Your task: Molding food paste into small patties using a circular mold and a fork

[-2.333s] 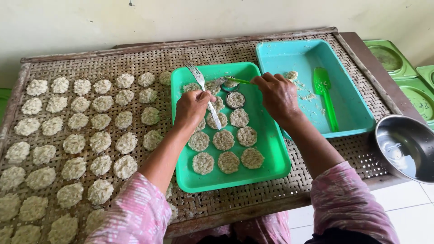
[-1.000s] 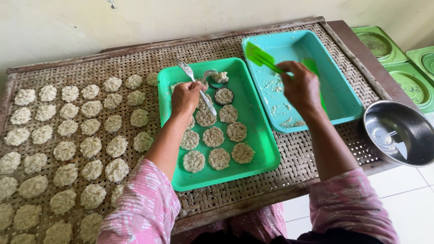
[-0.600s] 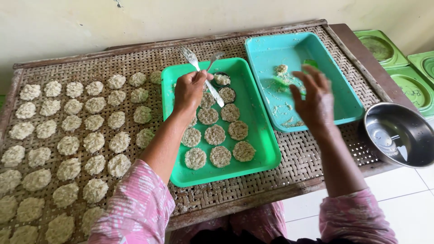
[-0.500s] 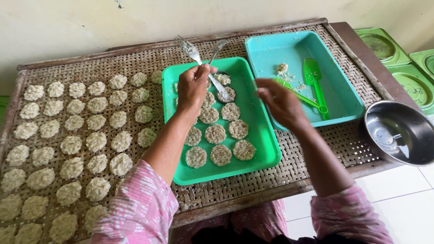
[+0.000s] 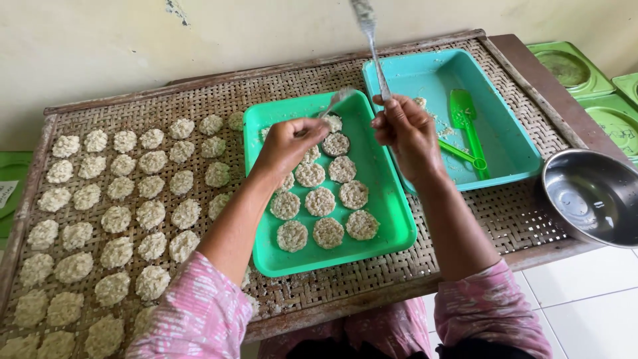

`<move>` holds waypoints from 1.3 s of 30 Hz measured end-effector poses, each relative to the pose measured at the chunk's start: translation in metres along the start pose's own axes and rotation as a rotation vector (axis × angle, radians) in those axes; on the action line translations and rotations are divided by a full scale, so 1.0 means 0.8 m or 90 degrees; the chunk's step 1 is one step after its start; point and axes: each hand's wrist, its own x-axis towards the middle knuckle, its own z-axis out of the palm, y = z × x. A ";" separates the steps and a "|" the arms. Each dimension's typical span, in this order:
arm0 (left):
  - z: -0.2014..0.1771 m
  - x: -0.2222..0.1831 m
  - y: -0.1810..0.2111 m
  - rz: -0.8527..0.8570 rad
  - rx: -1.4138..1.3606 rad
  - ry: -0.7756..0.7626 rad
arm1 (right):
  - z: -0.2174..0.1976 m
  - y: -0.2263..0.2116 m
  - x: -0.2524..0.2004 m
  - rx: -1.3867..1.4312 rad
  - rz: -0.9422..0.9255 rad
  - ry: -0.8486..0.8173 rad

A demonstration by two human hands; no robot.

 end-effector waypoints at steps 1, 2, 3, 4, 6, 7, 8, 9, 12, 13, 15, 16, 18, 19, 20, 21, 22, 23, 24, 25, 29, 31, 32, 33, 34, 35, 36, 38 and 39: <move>-0.003 -0.004 -0.008 -0.002 0.073 -0.009 | -0.007 -0.008 0.001 -0.149 -0.067 0.011; -0.008 -0.003 -0.018 -0.004 0.074 -0.012 | -0.013 -0.011 -0.001 -0.148 -0.065 0.015; -0.013 0.000 -0.026 -0.033 0.177 -0.010 | -0.018 -0.016 0.001 -0.234 -0.111 0.025; -0.018 0.004 -0.034 -0.062 0.280 -0.007 | -0.023 -0.021 0.003 -0.320 -0.158 0.036; -0.021 0.003 -0.034 -0.072 0.322 -0.024 | -0.029 -0.025 0.005 -0.347 -0.179 0.061; -0.023 0.000 -0.035 -0.085 0.363 -0.039 | -0.032 -0.025 0.004 -0.376 -0.199 0.084; -0.023 -0.004 -0.033 -0.088 0.366 -0.041 | -0.031 -0.023 0.004 -0.373 -0.195 0.086; -0.023 -0.007 -0.029 -0.079 0.395 -0.039 | -0.030 -0.023 0.006 -0.351 -0.204 0.096; -0.022 -0.012 -0.011 -0.078 0.445 -0.038 | -0.032 -0.016 0.009 -0.302 -0.203 0.106; -0.021 -0.013 -0.004 -0.085 0.463 -0.036 | -0.033 -0.013 0.012 -0.278 -0.194 0.103; -0.021 -0.004 -0.021 -0.079 0.481 -0.037 | -0.035 -0.009 0.016 -0.255 -0.192 0.096; -0.020 0.001 -0.031 -0.073 0.499 -0.038 | -0.036 -0.007 0.018 -0.234 -0.189 0.090; -0.020 0.005 -0.036 -0.064 0.508 -0.034 | -0.040 -0.005 0.019 -0.217 -0.189 0.090; -0.021 0.009 -0.038 -0.050 0.518 -0.026 | -0.041 -0.005 0.021 -0.199 -0.193 0.088; -0.023 0.013 -0.042 -0.052 0.518 -0.027 | -0.043 -0.004 0.023 -0.198 -0.191 0.089; -0.024 0.016 -0.047 -0.048 0.525 -0.028 | -0.046 -0.003 0.024 -0.176 -0.200 0.091; -0.026 0.019 -0.051 -0.044 0.531 -0.028 | -0.048 -0.001 0.025 -0.154 -0.208 0.092; -0.029 0.023 -0.054 -0.045 0.531 -0.029 | -0.045 -0.003 0.025 -0.155 -0.206 0.093; -0.032 0.026 -0.058 -0.042 0.534 -0.026 | -0.043 -0.005 0.024 -0.144 -0.212 0.096; -0.034 0.030 -0.061 -0.039 0.536 -0.024 | -0.041 -0.008 0.024 -0.133 -0.219 0.101; -0.032 0.040 -0.071 0.113 0.604 0.048 | -0.034 -0.032 0.019 -0.121 -0.236 0.028; -0.034 0.049 -0.083 0.093 0.597 0.035 | -0.035 -0.030 0.018 -0.102 -0.240 0.033; -0.033 0.051 -0.083 0.090 0.595 0.035 | -0.032 -0.030 0.018 -0.104 -0.236 0.032; -0.031 0.052 -0.082 0.072 0.596 0.040 | -0.029 -0.029 0.018 -0.176 -0.248 0.061; -0.030 0.054 -0.081 0.054 0.597 0.046 | -0.027 -0.029 0.018 -0.248 -0.258 0.089; -0.028 0.056 -0.084 0.053 0.595 0.046 | -0.026 -0.022 0.020 -0.250 -0.257 0.088; -0.027 0.058 -0.086 0.051 0.591 0.054 | -0.025 -0.016 0.023 -0.276 -0.279 0.059; -0.024 0.057 -0.090 0.044 0.586 0.060 | -0.019 -0.004 0.024 -0.301 -0.297 0.031; -0.023 0.057 -0.089 0.045 0.574 0.063 | -0.013 -0.001 0.026 -0.390 -0.321 0.017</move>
